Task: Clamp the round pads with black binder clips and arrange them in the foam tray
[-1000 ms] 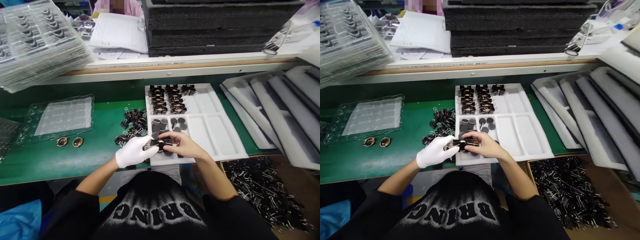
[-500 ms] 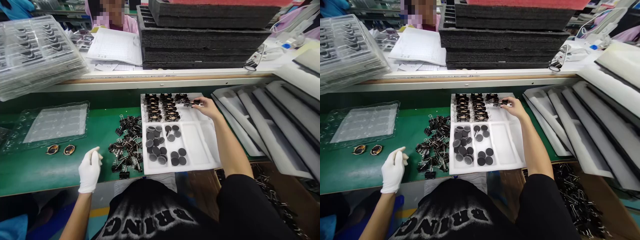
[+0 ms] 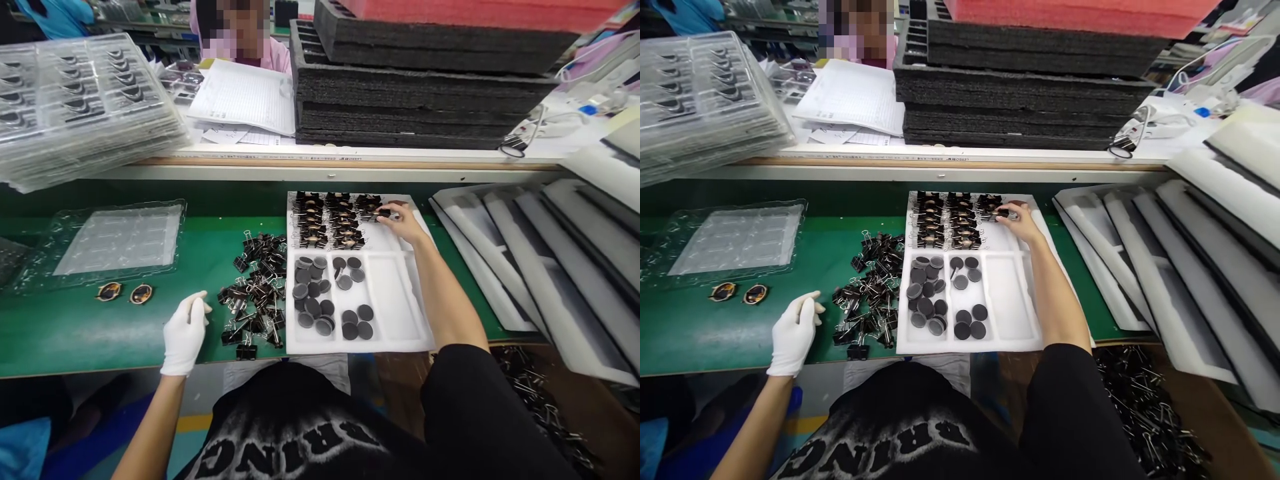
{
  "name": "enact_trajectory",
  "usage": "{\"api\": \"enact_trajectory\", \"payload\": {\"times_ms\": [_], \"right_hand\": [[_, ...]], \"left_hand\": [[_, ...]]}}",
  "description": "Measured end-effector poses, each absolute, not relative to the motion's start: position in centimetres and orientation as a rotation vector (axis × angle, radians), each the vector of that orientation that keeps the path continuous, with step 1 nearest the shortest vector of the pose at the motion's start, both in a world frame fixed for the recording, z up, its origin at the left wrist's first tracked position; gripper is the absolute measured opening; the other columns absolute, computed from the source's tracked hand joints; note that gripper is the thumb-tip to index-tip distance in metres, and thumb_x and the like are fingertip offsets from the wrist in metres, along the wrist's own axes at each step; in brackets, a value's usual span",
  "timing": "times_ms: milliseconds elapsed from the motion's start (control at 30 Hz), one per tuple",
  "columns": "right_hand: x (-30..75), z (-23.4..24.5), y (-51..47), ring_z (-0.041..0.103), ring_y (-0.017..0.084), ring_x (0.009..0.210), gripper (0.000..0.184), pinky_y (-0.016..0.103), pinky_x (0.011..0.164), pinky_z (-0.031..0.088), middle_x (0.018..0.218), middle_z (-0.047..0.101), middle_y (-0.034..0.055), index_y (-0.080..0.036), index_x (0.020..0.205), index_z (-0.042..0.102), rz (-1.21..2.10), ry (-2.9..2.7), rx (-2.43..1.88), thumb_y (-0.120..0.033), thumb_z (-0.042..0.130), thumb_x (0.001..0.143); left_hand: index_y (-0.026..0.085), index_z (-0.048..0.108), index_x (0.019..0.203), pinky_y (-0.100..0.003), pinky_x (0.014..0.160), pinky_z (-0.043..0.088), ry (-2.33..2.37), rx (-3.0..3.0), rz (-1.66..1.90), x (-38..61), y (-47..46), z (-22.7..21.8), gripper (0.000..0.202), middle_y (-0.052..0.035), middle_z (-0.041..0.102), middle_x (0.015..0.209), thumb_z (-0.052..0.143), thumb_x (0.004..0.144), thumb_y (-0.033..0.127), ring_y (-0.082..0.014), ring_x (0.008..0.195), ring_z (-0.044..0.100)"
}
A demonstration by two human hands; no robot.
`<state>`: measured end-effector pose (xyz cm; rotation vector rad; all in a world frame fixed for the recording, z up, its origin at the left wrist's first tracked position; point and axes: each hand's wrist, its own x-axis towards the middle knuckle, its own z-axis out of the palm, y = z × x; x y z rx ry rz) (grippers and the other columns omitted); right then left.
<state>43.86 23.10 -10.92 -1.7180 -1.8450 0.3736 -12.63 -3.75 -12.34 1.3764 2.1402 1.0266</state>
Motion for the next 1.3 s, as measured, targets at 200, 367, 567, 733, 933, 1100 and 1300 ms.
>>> {"api": "enact_trajectory", "payload": {"times_ms": [200, 367, 567, 733, 933, 1100, 1300], "right_hand": [[43.6, -11.6, 23.9, 0.056, 0.031, 0.113, 0.039, 0.047, 0.097, 0.049, 0.114, 0.07, 0.0107, -0.023, 0.112, 0.077, 0.445, -1.804, -1.7, -0.047, 0.078, 0.081], [43.4, -11.9, 23.6, 0.051, 0.032, 0.124, 0.042, 0.048, 0.106, 0.044, 0.124, 0.064, 0.0148, -0.021, 0.117, 0.076, 0.426, -1.776, -1.712, -0.042, 0.076, 0.082], [43.2, -10.4, 23.2, 0.049, 0.032, 0.129, 0.053, 0.047, 0.112, 0.041, 0.129, 0.063, 0.0138, -0.022, 0.121, 0.071, 0.334, -1.774, -1.724, -0.039, 0.084, 0.072], [43.4, -9.0, 22.1, 0.046, 0.041, 0.134, 0.058, 0.056, 0.116, 0.034, 0.137, 0.06, 0.0176, -0.022, 0.121, 0.07, 0.184, -1.729, -1.894, -0.038, 0.087, 0.068], [43.1, -9.6, 21.1, 0.065, 0.035, 0.1, 0.051, 0.049, 0.096, 0.05, 0.095, 0.075, 0.0127, -0.015, 0.116, 0.069, 0.206, -1.557, -2.134, -0.033, 0.083, 0.071], [42.3, -10.3, 20.4, 0.067, 0.031, 0.099, 0.046, 0.044, 0.095, 0.049, 0.094, 0.076, 0.0115, -0.015, 0.121, 0.067, 0.171, -1.456, -2.186, -0.038, 0.075, 0.081], [41.1, -10.5, 17.1, 0.064, 0.036, 0.103, 0.063, 0.046, 0.089, 0.045, 0.116, 0.072, 0.0259, -0.013, 0.136, 0.062, 0.303, -1.564, -2.212, -0.036, 0.078, 0.079]], "left_hand": [[0.02, 0.071, 0.121, -0.026, 0.07, 0.052, 2.145, 1.408, 1.007, -12.6, -3.6, -12.5, 0.039, -0.0001, 0.073, 0.085, 0.044, 0.102, 0.041, -0.0133, 0.065, 0.064], [0.021, 0.071, 0.122, -0.026, 0.073, 0.052, 2.166, 1.407, 0.968, -12.6, -3.5, -12.4, 0.038, 0.0005, 0.074, 0.086, 0.046, 0.102, 0.041, -0.0125, 0.066, 0.065], [0.021, 0.071, 0.122, -0.026, 0.071, 0.053, 2.146, 1.427, 0.988, -12.5, -3.3, -12.4, 0.039, 0.0005, 0.075, 0.086, 0.046, 0.101, 0.042, -0.013, 0.065, 0.066], [0.02, 0.071, 0.121, -0.025, 0.071, 0.053, 2.131, 1.402, 1.045, -12.3, -3.3, -12.3, 0.038, 0.0003, 0.074, 0.085, 0.045, 0.101, 0.041, -0.0128, 0.066, 0.066], [0.021, 0.071, 0.123, -0.026, 0.075, 0.053, 2.11, 1.371, 1.062, -12.2, -3.2, -12.2, 0.037, 0.0004, 0.074, 0.088, 0.048, 0.101, 0.04, -0.0118, 0.067, 0.065], [0.02, 0.07, 0.125, -0.026, 0.075, 0.054, 2.067, 1.394, 1.093, -12.5, -3.4, -12.6, 0.039, -0.0014, 0.075, 0.09, 0.046, 0.102, 0.041, -0.0125, 0.067, 0.066], [0.014, 0.07, 0.126, -0.04, 0.104, 0.05, 2.443, 1.761, 0.997, -16.3, -4.0, -13.4, 0.045, -0.0154, 0.077, 0.115, 0.047, 0.1, 0.043, -0.0265, 0.105, 0.072]]}}
